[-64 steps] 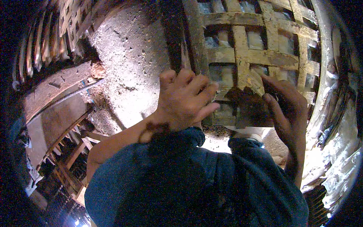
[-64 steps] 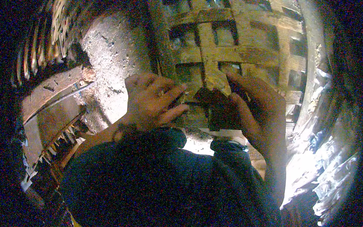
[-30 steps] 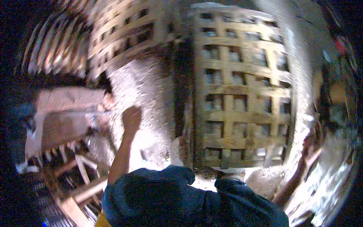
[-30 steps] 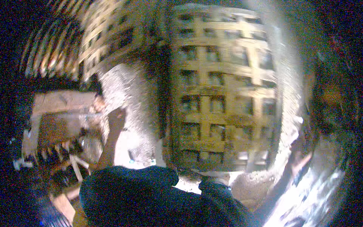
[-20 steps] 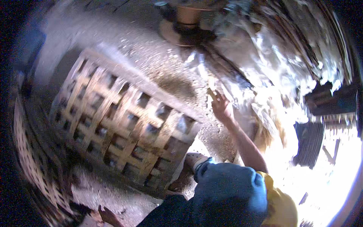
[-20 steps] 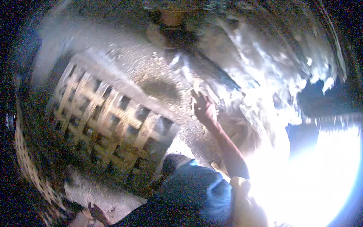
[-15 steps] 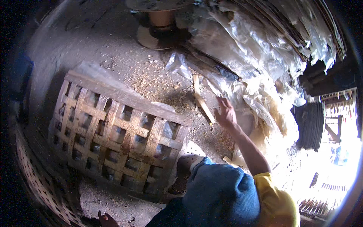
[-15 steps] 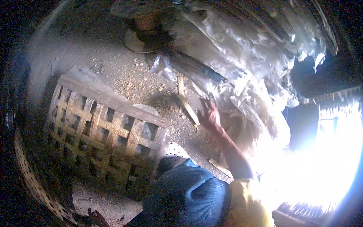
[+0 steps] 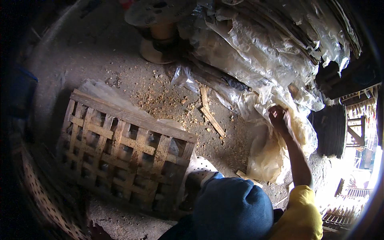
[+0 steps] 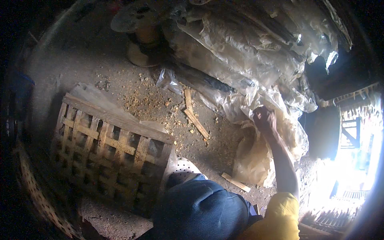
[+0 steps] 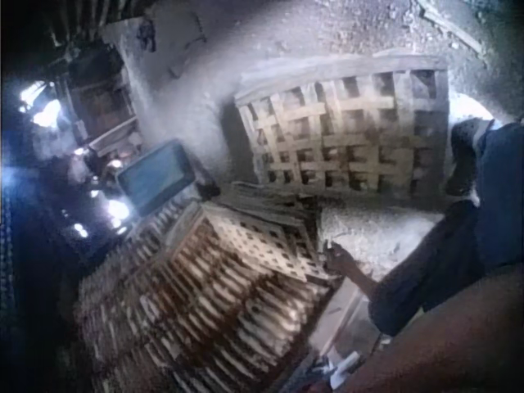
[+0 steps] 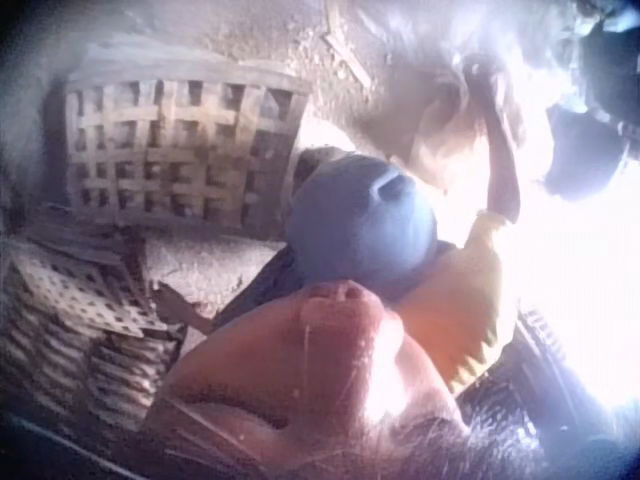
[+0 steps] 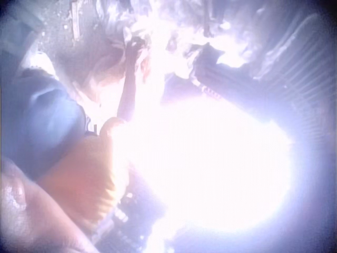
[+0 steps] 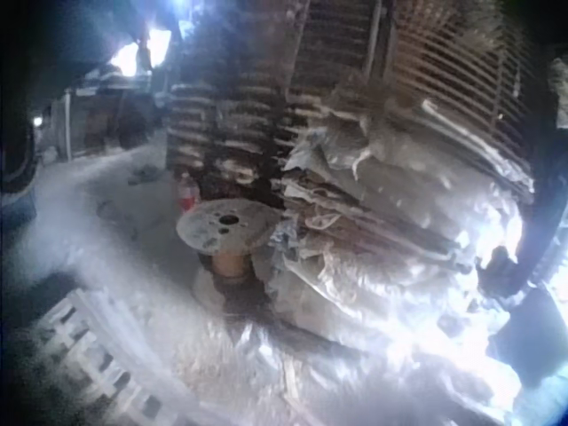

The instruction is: The person assembles a woven basket by inserting thin wooden strips into a lattice frame, then covers it with a plastic sheet and places a second lattice on top. They continue to adjust and secure the components by hand.

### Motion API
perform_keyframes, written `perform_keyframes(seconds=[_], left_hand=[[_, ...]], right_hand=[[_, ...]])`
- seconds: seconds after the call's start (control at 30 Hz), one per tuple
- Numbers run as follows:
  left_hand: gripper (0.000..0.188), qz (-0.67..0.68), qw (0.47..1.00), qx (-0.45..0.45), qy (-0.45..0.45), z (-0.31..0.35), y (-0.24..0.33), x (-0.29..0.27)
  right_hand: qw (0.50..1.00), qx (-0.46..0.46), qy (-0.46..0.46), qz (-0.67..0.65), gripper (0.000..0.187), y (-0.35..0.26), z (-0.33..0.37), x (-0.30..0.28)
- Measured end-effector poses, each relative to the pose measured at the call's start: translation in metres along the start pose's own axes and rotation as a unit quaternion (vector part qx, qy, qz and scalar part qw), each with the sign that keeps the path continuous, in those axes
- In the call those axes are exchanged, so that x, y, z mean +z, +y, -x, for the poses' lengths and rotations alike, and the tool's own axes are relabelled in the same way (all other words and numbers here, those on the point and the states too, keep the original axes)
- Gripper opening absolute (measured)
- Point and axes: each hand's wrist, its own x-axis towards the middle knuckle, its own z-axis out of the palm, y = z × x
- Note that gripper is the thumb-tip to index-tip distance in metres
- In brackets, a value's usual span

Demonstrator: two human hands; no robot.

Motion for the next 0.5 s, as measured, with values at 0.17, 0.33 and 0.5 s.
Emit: perform_keyframes(seconds=[0.17, 0.33, 0.5], left_hand=[[0.044, 0.356, 0.913, 0.101, 0.172, -0.032, 0.017, -0.044], [0.03, 0.379, 0.897, 0.164, 0.158, -0.057, 0.059, -0.018], [0.029, 0.395, 0.895, 0.194, 0.075, -0.046, 0.043, -0.068]], right_hand=[[0.991, -0.035, 0.084, 0.095, 0.05, -0.067, -0.017, -0.013], [0.976, 0.053, -0.021, 0.212, 0.04, 0.027, -0.021, 0.068], [0.992, -0.077, 0.018, 0.102, 0.019, -0.074, 0.008, 0.025]])
